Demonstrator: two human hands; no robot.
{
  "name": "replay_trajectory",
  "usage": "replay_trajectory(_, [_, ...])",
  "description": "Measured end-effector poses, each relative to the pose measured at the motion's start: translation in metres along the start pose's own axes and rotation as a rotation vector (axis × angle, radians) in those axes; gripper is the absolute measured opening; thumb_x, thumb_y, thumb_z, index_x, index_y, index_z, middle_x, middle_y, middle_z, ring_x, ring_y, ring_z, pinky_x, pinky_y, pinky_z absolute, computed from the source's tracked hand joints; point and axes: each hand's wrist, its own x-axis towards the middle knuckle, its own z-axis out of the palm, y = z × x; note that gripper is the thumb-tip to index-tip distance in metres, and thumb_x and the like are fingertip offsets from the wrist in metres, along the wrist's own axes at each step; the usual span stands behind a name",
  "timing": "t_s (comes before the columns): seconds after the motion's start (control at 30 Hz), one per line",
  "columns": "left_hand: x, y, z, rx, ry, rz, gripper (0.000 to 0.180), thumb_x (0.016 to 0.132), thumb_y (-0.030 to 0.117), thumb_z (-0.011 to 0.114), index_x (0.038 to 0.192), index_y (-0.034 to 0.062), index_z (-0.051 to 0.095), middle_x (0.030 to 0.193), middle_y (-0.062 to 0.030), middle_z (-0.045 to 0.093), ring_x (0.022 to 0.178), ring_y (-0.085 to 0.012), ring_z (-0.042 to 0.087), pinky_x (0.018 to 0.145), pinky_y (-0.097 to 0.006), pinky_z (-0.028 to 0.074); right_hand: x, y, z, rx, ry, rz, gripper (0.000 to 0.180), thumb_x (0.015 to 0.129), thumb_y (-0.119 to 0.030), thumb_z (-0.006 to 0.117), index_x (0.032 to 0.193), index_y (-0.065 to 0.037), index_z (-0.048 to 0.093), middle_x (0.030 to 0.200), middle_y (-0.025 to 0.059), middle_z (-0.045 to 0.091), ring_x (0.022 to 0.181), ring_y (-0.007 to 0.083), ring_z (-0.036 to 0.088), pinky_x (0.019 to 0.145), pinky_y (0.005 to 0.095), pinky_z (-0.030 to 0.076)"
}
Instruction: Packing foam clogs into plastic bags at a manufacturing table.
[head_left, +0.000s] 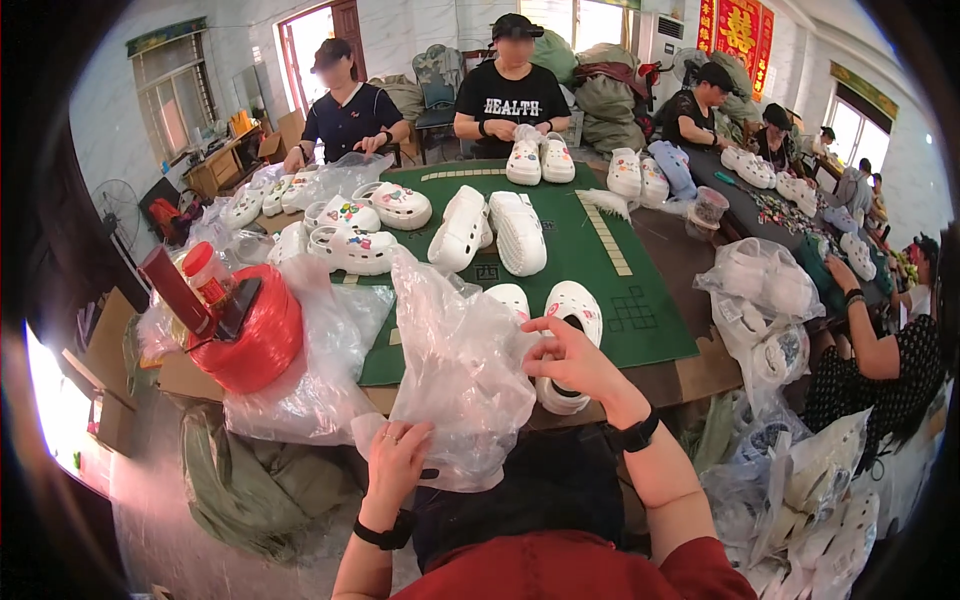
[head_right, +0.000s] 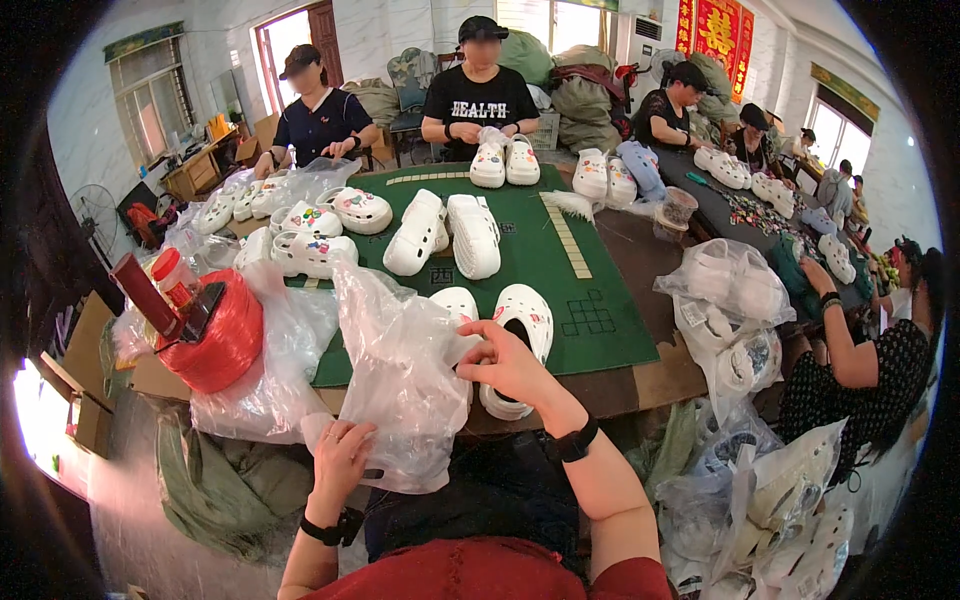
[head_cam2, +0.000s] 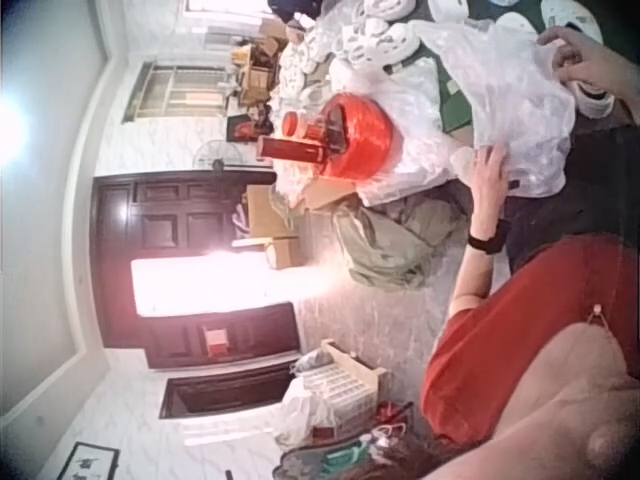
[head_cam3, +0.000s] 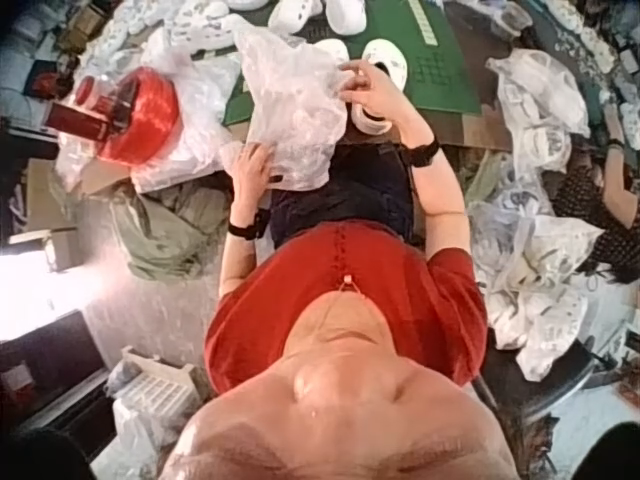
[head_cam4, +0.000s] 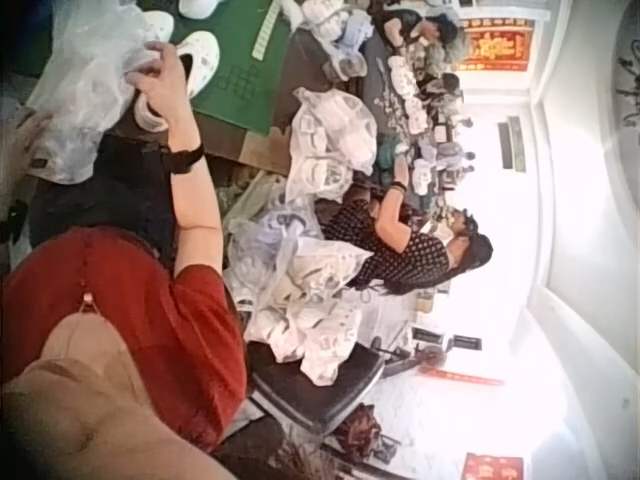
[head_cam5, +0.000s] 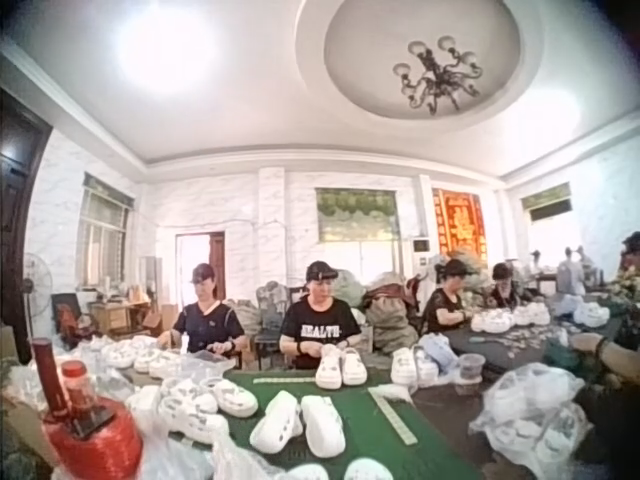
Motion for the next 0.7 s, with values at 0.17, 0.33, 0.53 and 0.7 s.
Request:
replay_trajectory(0.17, [-0.004,-0.002,-0.001,-0.026,0.042,0.026,0.023,0.079,0.005,0.07,0.101,0.0086,0.069,0.087,-0.0092,0.061,0.083,-0.0313,0.059,0.075,-0.043,0.048,0.012,0.012,0.001,-0.231,0.295,-0.161,0.051,0.085,-0.021,0.076,0.125,0.001,0.055,0.094,0.0074,0.064,0.084,0.0132,0.059,0.078,0.0294,0.049])
replay_trajectory(0.33, [-0.01,-0.003,0.008,-0.046,0.144,0.079,0.023,0.077,0.003,0.07,0.099,0.0082,0.07,0.087,-0.0082,0.061,0.08,-0.0298,0.06,0.068,-0.041,0.049,0.018,0.032,0.003,-0.236,0.276,0.037,0.054,0.088,-0.03,0.075,0.125,0.005,0.056,0.091,0.007,0.063,0.078,0.0128,0.055,0.075,0.0277,0.048])
replay_trajectory(0.53, [-0.011,0.008,-0.001,-0.01,0.135,0.146,0.024,0.077,0.0,0.071,0.099,0.009,0.071,0.088,-0.0063,0.06,0.079,-0.0284,0.06,0.067,-0.039,0.049,0.018,0.016,0.015,0.116,0.052,-0.047,0.066,0.087,-0.026,0.076,0.139,0.0,0.045,0.108,0.0054,0.066,0.081,0.0092,0.055,0.073,0.026,0.047])
replay_trajectory(0.7, [-0.011,0.007,-0.001,-0.005,0.166,0.096,0.024,0.077,-0.001,0.07,0.1,0.0084,0.07,0.088,-0.0077,0.059,0.079,-0.0286,0.06,0.068,-0.039,0.05,0.021,-0.023,0.015,0.466,-0.013,-0.079,0.057,0.087,-0.008,0.072,0.135,-0.002,0.042,0.11,0.0065,0.065,0.093,0.0129,0.061,0.076,0.024,0.049])
